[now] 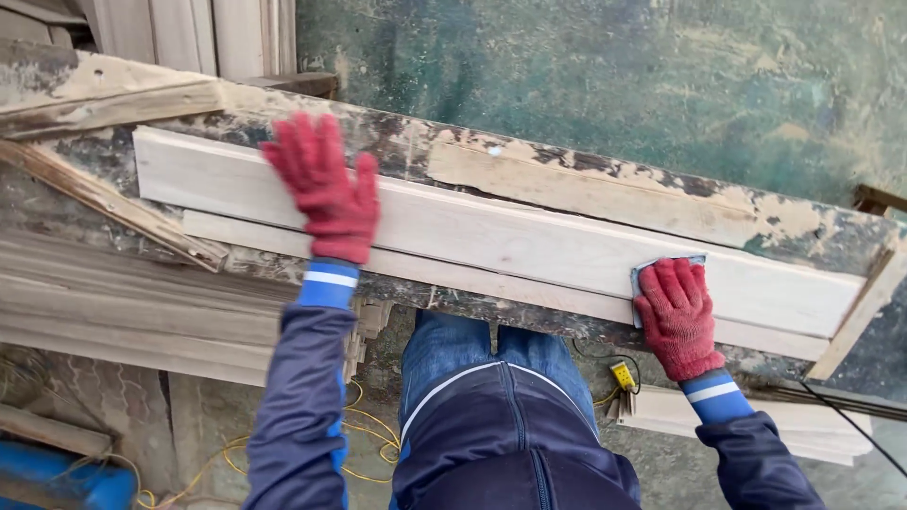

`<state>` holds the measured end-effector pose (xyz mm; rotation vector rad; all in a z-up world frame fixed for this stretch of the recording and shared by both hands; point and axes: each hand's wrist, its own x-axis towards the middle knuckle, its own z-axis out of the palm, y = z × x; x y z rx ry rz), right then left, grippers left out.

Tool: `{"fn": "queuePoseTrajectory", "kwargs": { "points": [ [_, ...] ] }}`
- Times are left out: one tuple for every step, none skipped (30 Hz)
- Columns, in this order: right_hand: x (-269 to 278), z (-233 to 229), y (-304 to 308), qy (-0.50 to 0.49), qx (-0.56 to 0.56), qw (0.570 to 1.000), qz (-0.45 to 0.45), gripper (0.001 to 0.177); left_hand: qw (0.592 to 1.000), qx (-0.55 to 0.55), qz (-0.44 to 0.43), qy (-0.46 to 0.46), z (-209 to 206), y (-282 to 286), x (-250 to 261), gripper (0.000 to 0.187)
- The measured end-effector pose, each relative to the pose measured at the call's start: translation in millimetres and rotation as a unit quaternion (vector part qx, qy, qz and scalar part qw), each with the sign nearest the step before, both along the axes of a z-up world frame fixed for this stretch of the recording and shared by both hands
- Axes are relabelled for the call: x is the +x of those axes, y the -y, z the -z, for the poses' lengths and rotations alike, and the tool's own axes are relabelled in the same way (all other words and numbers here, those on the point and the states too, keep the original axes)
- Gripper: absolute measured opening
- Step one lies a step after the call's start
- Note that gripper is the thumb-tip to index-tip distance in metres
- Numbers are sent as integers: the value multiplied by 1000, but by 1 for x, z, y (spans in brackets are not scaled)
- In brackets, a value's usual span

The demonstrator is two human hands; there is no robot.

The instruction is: Sanding wooden planks using an orbital electric sander and a piece of sandpaper.

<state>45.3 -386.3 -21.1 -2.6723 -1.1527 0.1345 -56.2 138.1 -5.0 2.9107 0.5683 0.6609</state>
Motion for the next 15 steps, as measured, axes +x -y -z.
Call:
{"fn": "queuePoseTrajectory", "kwargs": {
  "points": [
    [9, -2, -13, 1, 4, 999, -50, 41, 995, 41, -60, -63, -5, -39, -16, 80],
    [14, -5, -27, -1, 8, 995, -95, 41, 982, 80, -114, -128, -9, -79, -32, 88],
    [17, -14, -54, -2, 6, 995, -100, 41, 981, 78, -119, -130, -25, -87, -33, 88],
    [18, -24, -79, 4, 2, 990, -138, 42, 967, 39, -152, -200, -40, -95, -33, 82],
    [19, -33, -105, 10, -1, 984, -177, 43, 946, -1, -182, -268, -53, -103, -33, 78],
    [18, -38, -144, 8, -9, 983, -181, 43, 945, -9, -184, -270, -49, -105, -35, 78],
    [15, -43, -182, 6, 30, 975, -222, 44, 951, -13, -169, -257, -46, -107, -37, 77],
    [14, -47, -220, 3, 70, 962, -264, 46, 957, -17, -156, -243, -44, -108, -41, 76],
    [2, -47, -256, 0, 64, 960, -271, 46, 956, -24, -161, -245, -40, -110, -44, 76],
    [-7, -44, -293, 0, 102, 954, -283, 50, 960, -23, -152, -232, -37, -114, -45, 76],
    [-17, -42, -328, -1, 139, 945, -295, 55, 965, -22, -144, -219, -34, -116, -46, 77],
    [-29, -40, -362, 1, 135, 945, -298, 55, 965, -25, -146, -217, -32, -119, -48, 77],
    [-41, -37, -393, -16, 155, 940, -305, 56, 967, -16, -143, -210, -30, -120, -49, 76],
    [-54, -34, -421, -35, 173, 934, -312, 59, 969, -7, -139, -204, -27, -118, -51, 76],
    [-56, -34, -432, -34, 170, 933, -315, 59, 969, -11, -142, -202, -28, -120, -50, 76]
  ]
}}
